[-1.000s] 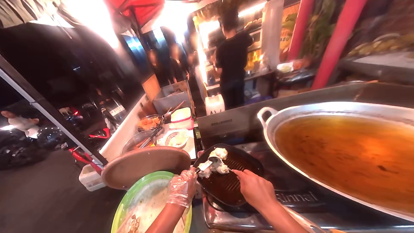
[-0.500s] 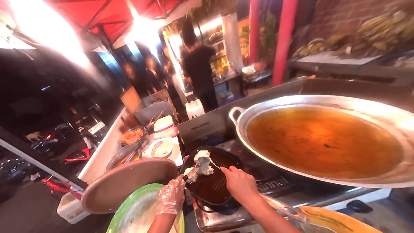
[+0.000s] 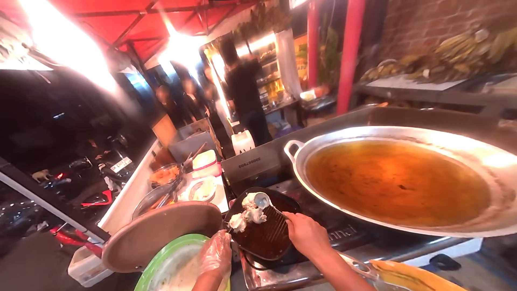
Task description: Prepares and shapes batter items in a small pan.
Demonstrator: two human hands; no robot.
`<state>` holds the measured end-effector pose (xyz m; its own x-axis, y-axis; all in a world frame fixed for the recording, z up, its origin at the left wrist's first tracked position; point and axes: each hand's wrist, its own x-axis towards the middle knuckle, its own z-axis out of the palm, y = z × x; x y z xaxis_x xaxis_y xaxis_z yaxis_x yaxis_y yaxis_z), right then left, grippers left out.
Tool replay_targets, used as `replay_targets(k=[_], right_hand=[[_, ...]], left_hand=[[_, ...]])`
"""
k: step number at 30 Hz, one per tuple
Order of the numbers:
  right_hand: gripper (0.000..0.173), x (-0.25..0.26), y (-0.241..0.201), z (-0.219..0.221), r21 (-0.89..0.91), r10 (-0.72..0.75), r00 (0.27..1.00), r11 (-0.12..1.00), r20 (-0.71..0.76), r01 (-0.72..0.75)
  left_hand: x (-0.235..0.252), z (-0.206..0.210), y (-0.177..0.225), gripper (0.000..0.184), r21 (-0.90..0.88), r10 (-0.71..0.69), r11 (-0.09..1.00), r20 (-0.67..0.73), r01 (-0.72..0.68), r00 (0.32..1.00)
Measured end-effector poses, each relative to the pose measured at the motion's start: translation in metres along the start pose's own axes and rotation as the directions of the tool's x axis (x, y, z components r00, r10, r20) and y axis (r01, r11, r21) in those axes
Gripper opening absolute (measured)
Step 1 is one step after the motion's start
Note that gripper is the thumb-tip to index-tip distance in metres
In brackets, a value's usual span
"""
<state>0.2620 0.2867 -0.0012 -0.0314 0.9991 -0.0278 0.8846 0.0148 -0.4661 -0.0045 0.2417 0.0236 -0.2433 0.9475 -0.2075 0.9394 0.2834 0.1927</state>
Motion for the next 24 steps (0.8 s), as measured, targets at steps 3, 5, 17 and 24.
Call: replay_targets(k=[3, 5, 17, 24], right_hand=[[0.039, -0.002, 0.007, 0.001, 0.083, 0.025, 0.999, 0.996, 0.038, -0.028], [0.037, -0.006, 0.012, 0.002, 0.154, 0.027, 0.999, 0.988, 0.030, -0.032], [0.032, -0.001, 0.025, 0.001, 0.878, -0.004, 0.963, 0.412, 0.269, -0.244], [0.031, -0.001, 0.024, -0.001, 0.910, -0.068, 0.968, 0.361, 0.243, -0.203]], left_hand=[[0.004, -0.001, 0.009, 0.050, 0.040, -0.022, 0.999, 0.040, 0.020, 0.999], [0.009, -0.003, 0.012, 0.049, 0.046, -0.012, 0.999, 0.056, 0.009, 0.998], [0.018, -0.040, 0.016, 0.045, 0.035, 0.073, 0.996, 0.121, -0.077, 0.990], [0.037, -0.039, 0.038, 0.041, 0.130, -0.060, 0.990, 0.125, 0.044, 0.990]])
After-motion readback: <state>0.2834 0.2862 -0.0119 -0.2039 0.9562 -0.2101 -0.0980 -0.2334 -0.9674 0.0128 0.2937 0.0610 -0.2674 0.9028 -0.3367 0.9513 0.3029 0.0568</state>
